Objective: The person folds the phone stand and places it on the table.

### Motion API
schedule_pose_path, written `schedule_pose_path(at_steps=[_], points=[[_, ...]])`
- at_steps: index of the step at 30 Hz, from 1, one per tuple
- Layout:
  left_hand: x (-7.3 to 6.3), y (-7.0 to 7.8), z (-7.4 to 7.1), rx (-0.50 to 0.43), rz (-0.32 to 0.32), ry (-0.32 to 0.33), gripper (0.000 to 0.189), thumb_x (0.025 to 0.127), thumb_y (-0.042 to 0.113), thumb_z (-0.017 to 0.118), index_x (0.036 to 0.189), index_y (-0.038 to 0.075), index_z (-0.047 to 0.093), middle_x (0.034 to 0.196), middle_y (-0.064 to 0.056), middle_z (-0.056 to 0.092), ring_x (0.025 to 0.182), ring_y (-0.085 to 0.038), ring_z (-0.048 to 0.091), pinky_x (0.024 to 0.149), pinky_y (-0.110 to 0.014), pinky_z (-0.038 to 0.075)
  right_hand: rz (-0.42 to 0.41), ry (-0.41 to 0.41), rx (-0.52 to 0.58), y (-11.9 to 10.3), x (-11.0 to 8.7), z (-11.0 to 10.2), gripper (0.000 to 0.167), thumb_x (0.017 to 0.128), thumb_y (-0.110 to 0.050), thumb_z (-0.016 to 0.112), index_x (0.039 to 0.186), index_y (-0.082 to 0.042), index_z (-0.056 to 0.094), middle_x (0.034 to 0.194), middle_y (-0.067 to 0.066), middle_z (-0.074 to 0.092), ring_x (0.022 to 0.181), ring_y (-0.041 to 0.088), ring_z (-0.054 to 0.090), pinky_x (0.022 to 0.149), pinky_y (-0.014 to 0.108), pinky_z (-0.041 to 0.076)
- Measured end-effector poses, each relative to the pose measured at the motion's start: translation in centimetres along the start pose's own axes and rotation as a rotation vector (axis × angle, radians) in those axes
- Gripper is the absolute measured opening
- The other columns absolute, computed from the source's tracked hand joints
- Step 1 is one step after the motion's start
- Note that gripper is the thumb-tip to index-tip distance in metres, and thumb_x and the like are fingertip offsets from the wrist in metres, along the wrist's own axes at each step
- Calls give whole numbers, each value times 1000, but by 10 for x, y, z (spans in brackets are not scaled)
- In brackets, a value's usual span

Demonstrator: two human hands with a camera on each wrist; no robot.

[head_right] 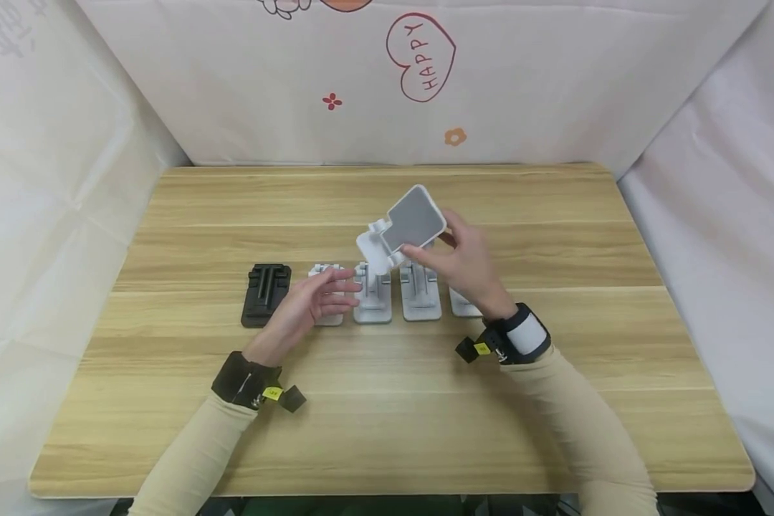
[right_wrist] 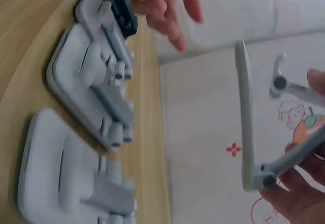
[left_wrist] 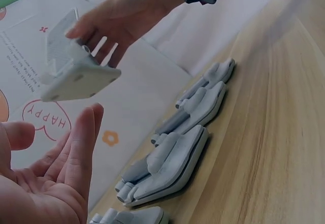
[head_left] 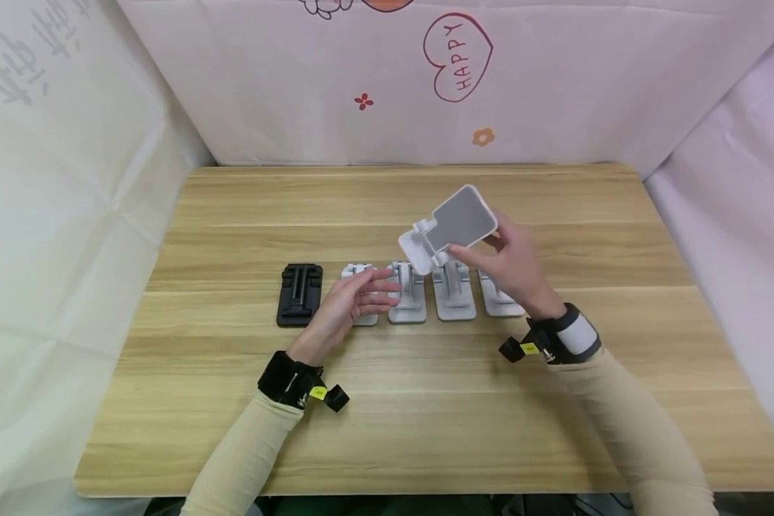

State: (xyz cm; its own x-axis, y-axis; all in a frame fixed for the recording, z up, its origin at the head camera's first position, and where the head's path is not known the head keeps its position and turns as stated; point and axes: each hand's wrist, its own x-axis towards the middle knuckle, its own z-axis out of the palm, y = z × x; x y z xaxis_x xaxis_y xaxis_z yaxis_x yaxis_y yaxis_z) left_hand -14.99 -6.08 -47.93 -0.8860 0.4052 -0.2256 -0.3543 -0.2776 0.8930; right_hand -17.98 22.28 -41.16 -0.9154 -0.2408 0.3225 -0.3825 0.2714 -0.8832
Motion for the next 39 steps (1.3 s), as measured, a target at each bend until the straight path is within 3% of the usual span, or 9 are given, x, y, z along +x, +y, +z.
schedule_pose_path(at_steps=[6,12,19,23,29,33,39], points=[[-2,4,4,-16,25,-51,52,111,31,45,140,-12,51,113,-14,76,91,-17,76,86,-33,63,-174,-227,-17,-12,-6,8,62,76,8,85,134,2,63,119,15,73,103,14,69,90,25,59],[-5,5,5,37,3,-115,53,109,27,47,142,-16,46,101,-1,78,87,-12,74,80,-25,62,-260,-403,2,-16,-9,12,64,72,6,88,131,2,64,112,10,75,96,16,69,84,28,60],[-8,3,2,71,-6,-258,51,102,13,49,140,-20,43,100,2,78,83,-12,75,77,-27,63,-317,-504,-10,-19,-10,14,67,72,1,90,133,1,64,115,7,75,97,15,68,82,29,59],[-8,0,0,69,-12,-300,49,100,6,48,140,-21,42,99,1,79,78,-12,76,76,-28,64,-330,-553,0,-18,-10,14,66,73,0,89,134,1,63,118,8,74,96,17,68,79,30,60],[-9,-2,0,73,16,-296,45,100,-1,49,137,-26,43,102,-5,79,75,-12,76,69,-25,64,-356,-554,-5,-12,-11,18,66,76,-1,86,137,2,61,126,10,71,107,18,66,88,31,58],[-11,-1,4,68,30,-263,44,101,-3,47,137,-27,42,97,-1,79,73,-10,75,65,-22,62,-353,-500,6,-6,-15,24,63,79,2,82,138,2,60,125,11,71,112,19,66,95,31,55],[-12,0,8,44,31,-186,43,101,-3,49,136,-27,43,88,1,77,68,-8,73,61,-20,61,-308,-385,-19,-3,-21,35,56,84,1,81,136,0,61,122,10,71,108,17,67,91,28,56]])
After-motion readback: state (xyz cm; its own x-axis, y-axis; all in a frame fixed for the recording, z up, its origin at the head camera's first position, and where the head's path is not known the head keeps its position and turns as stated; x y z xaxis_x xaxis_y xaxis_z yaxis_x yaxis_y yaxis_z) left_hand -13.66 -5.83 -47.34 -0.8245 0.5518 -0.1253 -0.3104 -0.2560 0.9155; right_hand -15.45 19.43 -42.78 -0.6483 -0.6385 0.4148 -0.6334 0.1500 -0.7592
